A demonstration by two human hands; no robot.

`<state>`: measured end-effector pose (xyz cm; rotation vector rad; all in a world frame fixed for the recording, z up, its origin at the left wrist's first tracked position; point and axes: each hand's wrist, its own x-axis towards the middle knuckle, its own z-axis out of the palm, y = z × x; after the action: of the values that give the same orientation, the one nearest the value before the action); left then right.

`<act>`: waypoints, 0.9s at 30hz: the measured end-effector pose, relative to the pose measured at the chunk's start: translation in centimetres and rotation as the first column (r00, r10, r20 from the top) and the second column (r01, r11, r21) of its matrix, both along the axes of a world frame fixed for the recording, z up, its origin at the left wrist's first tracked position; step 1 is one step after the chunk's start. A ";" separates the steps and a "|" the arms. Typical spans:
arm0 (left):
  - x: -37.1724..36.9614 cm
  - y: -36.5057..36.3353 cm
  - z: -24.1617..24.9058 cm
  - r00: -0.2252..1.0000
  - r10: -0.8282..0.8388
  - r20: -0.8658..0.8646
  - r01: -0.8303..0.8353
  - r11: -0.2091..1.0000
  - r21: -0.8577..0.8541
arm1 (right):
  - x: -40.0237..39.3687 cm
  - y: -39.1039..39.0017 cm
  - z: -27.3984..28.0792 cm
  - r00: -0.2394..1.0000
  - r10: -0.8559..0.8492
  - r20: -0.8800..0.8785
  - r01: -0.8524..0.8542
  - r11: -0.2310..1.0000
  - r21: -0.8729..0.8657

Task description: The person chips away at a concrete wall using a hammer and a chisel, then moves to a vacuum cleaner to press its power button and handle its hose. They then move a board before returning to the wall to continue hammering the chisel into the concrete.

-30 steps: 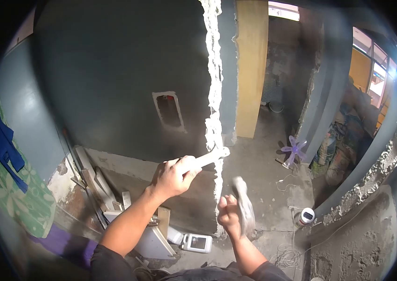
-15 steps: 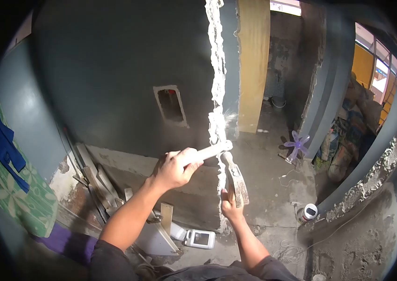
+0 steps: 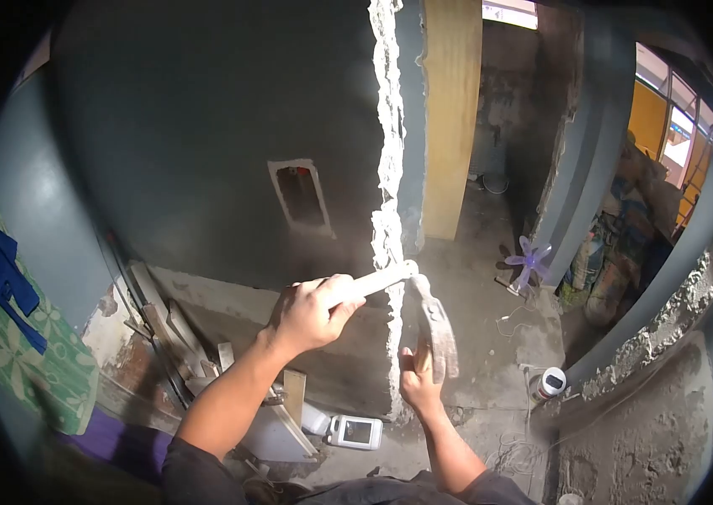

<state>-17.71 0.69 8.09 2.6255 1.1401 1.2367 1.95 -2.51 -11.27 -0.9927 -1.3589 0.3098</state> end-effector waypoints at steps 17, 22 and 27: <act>1.0 -2.8 0.3 0.998 0.063 0.023 -0.065 0.990 0.129 | 2.1 -5.2 -3.5 0.861 0.082 -0.502 -0.235 0.940 -0.249; 4.0 -1.5 -1.9 0.980 0.174 0.097 -0.180 0.982 0.059 | 2.6 -6.3 -3.9 0.859 0.073 -0.507 -0.229 0.940 -0.253; 5.8 -4.9 -2.7 0.993 -0.086 -0.081 0.077 0.990 -0.117 | 4.8 -7.7 -3.9 0.911 0.078 -0.406 -0.197 0.945 -0.262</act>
<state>-11.91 -4.25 5.39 2.6347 1.0686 1.0231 6.74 -10.20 -15.13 -1.0154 -1.0318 0.8003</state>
